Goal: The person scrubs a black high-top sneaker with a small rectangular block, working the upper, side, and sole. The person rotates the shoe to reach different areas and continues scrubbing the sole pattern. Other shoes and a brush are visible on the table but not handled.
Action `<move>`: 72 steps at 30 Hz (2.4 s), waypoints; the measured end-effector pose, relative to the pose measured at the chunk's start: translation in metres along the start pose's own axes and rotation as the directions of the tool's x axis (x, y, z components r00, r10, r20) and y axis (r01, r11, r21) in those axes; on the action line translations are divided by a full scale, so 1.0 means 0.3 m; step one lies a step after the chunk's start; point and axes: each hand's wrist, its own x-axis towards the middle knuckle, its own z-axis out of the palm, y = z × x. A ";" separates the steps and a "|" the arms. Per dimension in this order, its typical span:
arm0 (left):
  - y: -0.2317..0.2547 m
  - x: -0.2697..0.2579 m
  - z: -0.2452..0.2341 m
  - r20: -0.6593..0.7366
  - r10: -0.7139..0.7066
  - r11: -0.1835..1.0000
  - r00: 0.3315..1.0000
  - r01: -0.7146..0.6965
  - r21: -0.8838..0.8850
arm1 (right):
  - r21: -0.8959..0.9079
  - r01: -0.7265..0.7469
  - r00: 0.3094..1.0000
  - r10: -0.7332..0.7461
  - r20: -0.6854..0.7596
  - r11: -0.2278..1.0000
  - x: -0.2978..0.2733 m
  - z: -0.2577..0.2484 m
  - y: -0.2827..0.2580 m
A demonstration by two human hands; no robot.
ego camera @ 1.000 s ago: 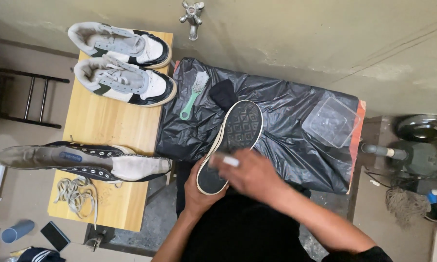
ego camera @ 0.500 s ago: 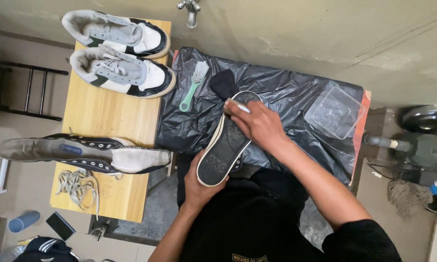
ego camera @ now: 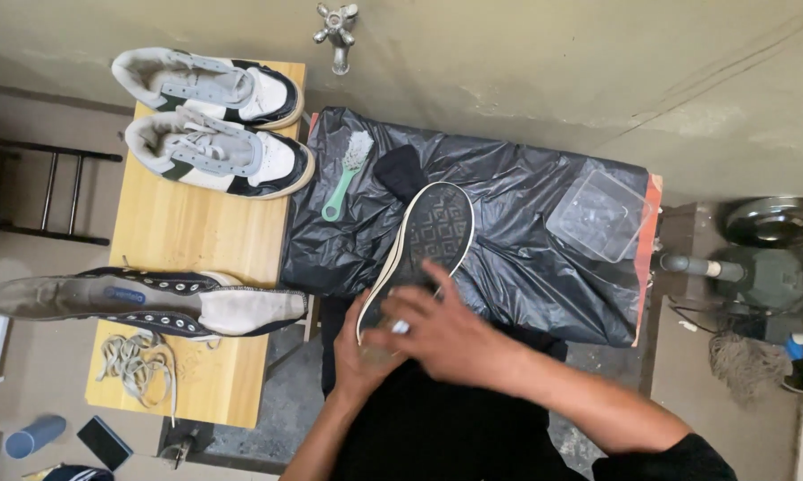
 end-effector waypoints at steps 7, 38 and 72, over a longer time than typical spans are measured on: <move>0.040 0.009 -0.037 0.174 -0.013 0.996 0.985 -0.003 0.090 | 0.152 -0.072 0.994 0.059 0.087 0.986 -0.020 0.099 0.033; 0.032 0.016 -0.024 0.102 -0.173 0.985 0.980 0.173 0.006 | 0.253 0.000 0.995 -0.025 0.093 0.967 -0.011 0.162 0.238; 0.076 0.037 -0.010 -0.039 -0.130 0.991 0.991 0.129 -0.034 | 0.002 -0.030 0.983 0.029 -0.180 1.000 0.038 0.295 0.488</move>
